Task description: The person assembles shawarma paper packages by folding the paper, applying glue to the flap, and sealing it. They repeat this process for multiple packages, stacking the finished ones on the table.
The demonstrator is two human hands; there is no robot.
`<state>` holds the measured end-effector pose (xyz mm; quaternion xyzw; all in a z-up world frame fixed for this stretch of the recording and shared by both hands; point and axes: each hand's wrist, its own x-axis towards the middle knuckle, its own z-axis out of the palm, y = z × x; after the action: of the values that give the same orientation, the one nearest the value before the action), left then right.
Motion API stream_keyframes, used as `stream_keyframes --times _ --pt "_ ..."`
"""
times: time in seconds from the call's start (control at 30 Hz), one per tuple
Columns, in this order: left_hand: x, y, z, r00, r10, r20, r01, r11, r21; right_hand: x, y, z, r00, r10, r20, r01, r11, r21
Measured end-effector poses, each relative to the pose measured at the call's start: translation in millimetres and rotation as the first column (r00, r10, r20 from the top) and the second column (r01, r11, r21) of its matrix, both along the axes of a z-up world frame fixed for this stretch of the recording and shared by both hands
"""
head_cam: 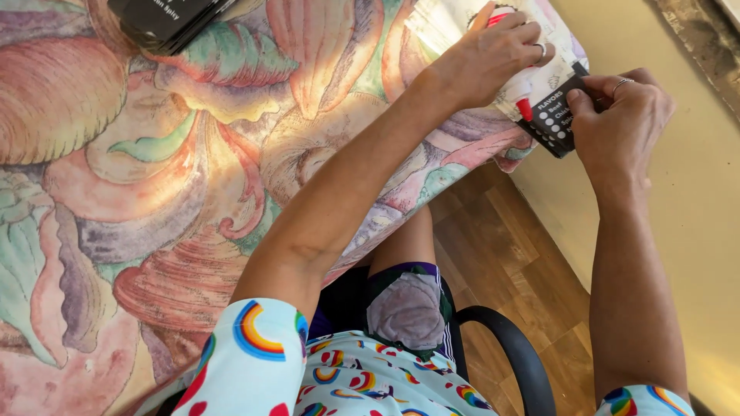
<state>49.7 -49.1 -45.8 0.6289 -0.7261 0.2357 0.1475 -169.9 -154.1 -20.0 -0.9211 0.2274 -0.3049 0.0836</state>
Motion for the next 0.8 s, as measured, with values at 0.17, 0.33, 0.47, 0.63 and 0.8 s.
stream_keyframes --times 0.17,0.33,0.47,0.63,0.8 --pt "-0.1 17.1 16.5 0.984 -0.038 -0.176 0.057 0.993 0.105 4.6 27.6 9.8 0.995 0.104 -0.007 -0.103 0.969 -0.226" --pt "1.3 162.7 82.2 0.965 0.144 -0.217 -0.124 0.987 0.104 19.2 79.9 8.2 0.902 0.415 0.123 -0.386 0.899 -0.206" --pt "8.6 372.9 90.4 0.814 0.528 -0.241 -0.545 0.838 -0.003 41.5 136.1 -8.3 0.762 0.631 0.144 -0.639 0.769 0.009" --pt "-39.4 676.9 46.5 0.470 0.877 -0.102 -0.867 0.438 -0.239 67.9 187.1 -17.5 0.632 0.774 -0.039 -0.775 0.633 0.003" --pt "-116.7 742.8 58.9 -0.529 0.786 -0.320 -0.698 -0.188 0.691 69.1 198.2 -21.7 0.673 0.722 -0.160 -0.730 0.684 0.016"
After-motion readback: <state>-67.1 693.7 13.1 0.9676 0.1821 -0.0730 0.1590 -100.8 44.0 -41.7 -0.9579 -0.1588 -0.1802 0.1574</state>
